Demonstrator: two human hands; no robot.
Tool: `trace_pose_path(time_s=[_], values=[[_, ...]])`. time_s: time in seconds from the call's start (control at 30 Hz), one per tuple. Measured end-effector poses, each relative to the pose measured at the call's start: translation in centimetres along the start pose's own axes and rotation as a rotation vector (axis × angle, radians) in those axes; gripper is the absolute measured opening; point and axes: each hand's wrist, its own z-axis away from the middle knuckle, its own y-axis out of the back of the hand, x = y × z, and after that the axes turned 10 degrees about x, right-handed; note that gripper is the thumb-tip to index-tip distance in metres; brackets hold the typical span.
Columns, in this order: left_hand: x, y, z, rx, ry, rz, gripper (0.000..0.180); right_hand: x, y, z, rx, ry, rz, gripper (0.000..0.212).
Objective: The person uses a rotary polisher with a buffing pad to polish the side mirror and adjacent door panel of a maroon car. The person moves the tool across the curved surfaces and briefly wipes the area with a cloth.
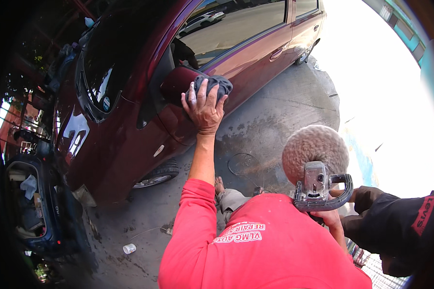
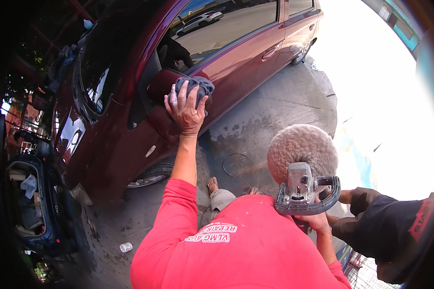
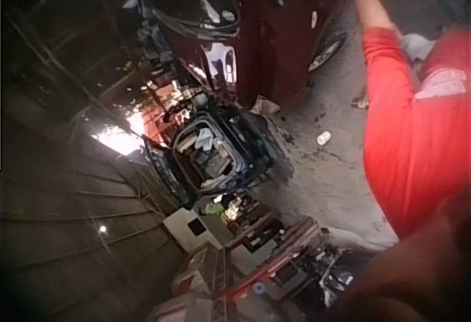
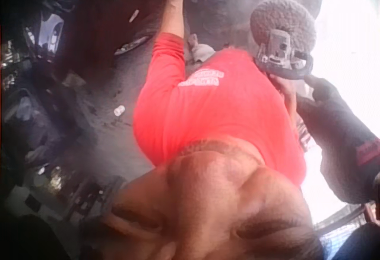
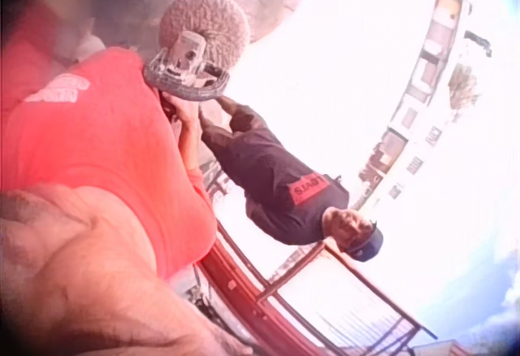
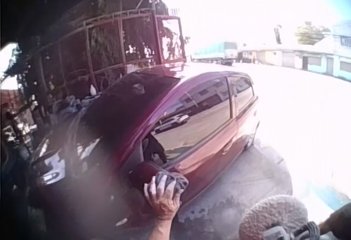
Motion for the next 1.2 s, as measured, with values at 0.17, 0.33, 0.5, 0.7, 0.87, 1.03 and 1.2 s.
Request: trace_pose_path(time_s=[0.17,0.33,0.5,0.7,0.87,1.03,1.2], values=[[-8.6,-0.4,-1.4,0.163,0.923,0.24,0.064,0.3,1.5,2.8,0.052,-0.056,-0.061,0.094],[-2.0,-3.1,1.5,0.52,1.73,0.911,0.078,0.0,2.3,4.9,0.175,-0.002,-0.008,0.073],[9.1,-5.0,4.3,0.345,2.173,1.331,0.07,-0.4,1.4,4.5,0.138,-0.046,-0.138,0.082],[16.6,3.7,-1.2,-0.137,1.829,1.871,0.058,0.8,1.0,3.4,0.108,0.0,-0.138,0.087],[5.5,9.3,-7.2,0.023,0.961,1.218,0.062,2.4,0.7,3.3,0.162,-0.088,-0.13,0.089],[-0.2,5.4,-6.4,-0.111,0.137,0.178,0.045,2.0,-1.9,2.3,0.157,-0.082,-0.058,0.09],[-5.2,2.6,-4.5,-0.154,-0.019,0.103,0.041,0.2,-6.2,0.7,0.189,-0.047,-0.057,0.092]])
